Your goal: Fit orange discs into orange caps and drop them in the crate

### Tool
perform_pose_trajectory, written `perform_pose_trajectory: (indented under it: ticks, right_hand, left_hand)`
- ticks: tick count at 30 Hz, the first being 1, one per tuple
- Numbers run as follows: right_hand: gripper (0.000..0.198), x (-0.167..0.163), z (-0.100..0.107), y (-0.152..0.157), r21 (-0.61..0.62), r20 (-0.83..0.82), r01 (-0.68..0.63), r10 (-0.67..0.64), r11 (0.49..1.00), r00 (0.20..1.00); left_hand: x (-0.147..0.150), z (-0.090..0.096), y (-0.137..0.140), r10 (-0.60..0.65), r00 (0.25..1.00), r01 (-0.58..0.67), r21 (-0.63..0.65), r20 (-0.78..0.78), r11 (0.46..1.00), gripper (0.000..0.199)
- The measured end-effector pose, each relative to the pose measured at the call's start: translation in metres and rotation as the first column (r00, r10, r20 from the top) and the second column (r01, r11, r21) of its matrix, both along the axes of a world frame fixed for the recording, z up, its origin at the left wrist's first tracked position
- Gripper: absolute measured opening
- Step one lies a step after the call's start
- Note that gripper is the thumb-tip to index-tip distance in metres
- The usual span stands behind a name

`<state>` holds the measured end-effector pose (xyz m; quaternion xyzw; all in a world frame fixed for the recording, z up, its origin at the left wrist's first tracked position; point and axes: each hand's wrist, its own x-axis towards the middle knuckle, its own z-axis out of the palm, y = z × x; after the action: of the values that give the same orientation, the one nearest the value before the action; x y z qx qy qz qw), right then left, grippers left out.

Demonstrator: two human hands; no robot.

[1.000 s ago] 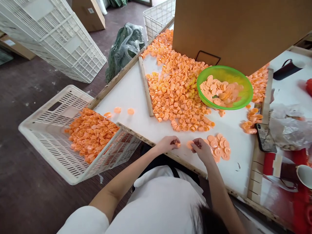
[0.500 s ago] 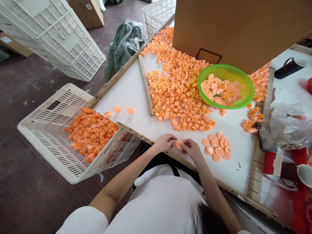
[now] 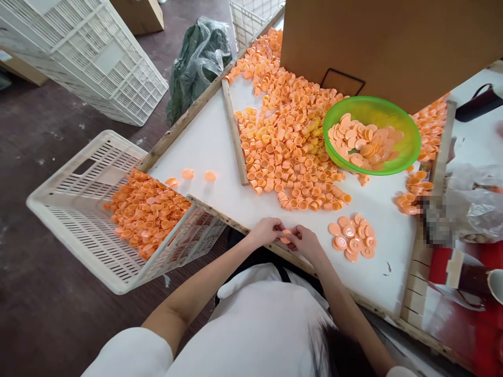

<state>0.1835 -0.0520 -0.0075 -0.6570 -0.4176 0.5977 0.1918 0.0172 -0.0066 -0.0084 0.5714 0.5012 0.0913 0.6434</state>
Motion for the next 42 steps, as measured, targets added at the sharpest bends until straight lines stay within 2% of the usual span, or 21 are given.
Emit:
perform_pose_trajectory:
  ticks: [6,10,13,16,18,20,23,25,28,31,33,35,37,38,40,42]
  right_hand:
    - [0.014,-0.004,0.002,-0.006,0.087,0.113,-0.004,-0.006,0.996,0.994]
    - [0.018,-0.002,0.006,-0.005,0.070,0.096,-0.051,0.044,0.996,0.994]
    - [0.027,-0.003,0.010,-0.004,0.104,0.227,-0.113,0.087,0.988,0.970]
    - [0.028,-0.007,0.013,-0.003,0.123,0.363,-0.143,0.090,0.982,0.927]
    - [0.028,-0.007,0.014,-0.003,0.132,0.344,-0.142,0.089,0.981,0.935]
    - [0.027,-0.005,0.014,-0.001,0.116,0.229,-0.126,0.097,0.985,0.969]
    - [0.021,0.000,0.009,0.005,0.013,0.072,-0.055,0.054,0.998,0.996]
    - [0.018,-0.001,0.005,0.010,-0.046,0.077,-0.009,0.013,0.999,0.997]
    - [0.017,-0.005,0.002,0.013,-0.040,0.121,-0.009,0.014,0.999,0.993]
    - [0.019,-0.003,0.006,0.009,0.033,0.160,-0.038,0.032,0.999,0.987]
    - [0.022,0.010,0.013,0.005,0.111,0.232,-0.037,0.010,0.993,0.973]
    - [0.023,0.034,0.020,0.001,0.204,0.351,-0.016,-0.057,0.979,0.935]
    - [0.023,0.064,0.024,-0.001,0.295,0.518,-0.030,-0.133,0.955,0.845]
    - [0.022,0.078,0.025,-0.001,0.309,0.586,-0.061,-0.140,0.949,0.798]
    - [0.022,0.100,0.024,-0.002,0.284,0.693,-0.126,-0.113,0.950,0.712]
    - [0.026,0.110,0.019,-0.002,0.226,0.757,-0.172,-0.062,0.959,0.651]
  left_hand:
    - [0.005,0.006,-0.003,-0.024,0.987,0.056,0.198,-0.158,0.979,0.007]
    - [0.006,0.005,-0.004,-0.039,0.987,0.070,0.198,-0.158,0.978,0.009]
    - [0.005,0.003,-0.004,-0.032,0.986,0.065,0.198,-0.163,0.978,0.007]
    - [0.004,0.003,-0.005,-0.024,0.987,0.056,0.203,-0.158,0.978,0.008]
    - [0.003,0.004,-0.004,-0.031,0.989,0.060,0.199,-0.147,0.978,0.009]
    - [0.001,0.004,-0.004,-0.044,0.990,0.069,0.188,-0.132,0.980,0.009]
    - [0.000,0.001,-0.003,-0.046,0.992,0.067,0.179,-0.120,0.982,0.010]
    - [0.002,-0.002,-0.003,-0.031,0.992,0.053,0.183,-0.121,0.982,0.009]
    - [0.007,-0.004,-0.005,-0.027,0.993,0.046,0.164,-0.117,0.985,0.008]
    - [0.005,-0.001,-0.005,-0.023,0.996,0.034,0.124,-0.088,0.992,0.011]
    - [-0.011,0.004,0.000,0.029,0.992,-0.008,0.165,-0.124,0.986,0.015]
    - [-0.041,0.010,0.010,0.132,0.963,-0.068,0.262,-0.234,0.963,0.020]
    - [-0.077,0.018,0.024,0.281,0.890,-0.140,0.371,-0.360,0.918,0.023]
    - [-0.095,0.021,0.030,0.377,0.836,-0.185,0.441,-0.399,0.878,0.025]
    - [-0.118,0.028,0.041,0.546,0.728,-0.222,0.611,-0.415,0.760,0.029]
    - [-0.121,0.032,0.047,0.629,0.683,-0.180,0.750,-0.371,0.637,0.028]
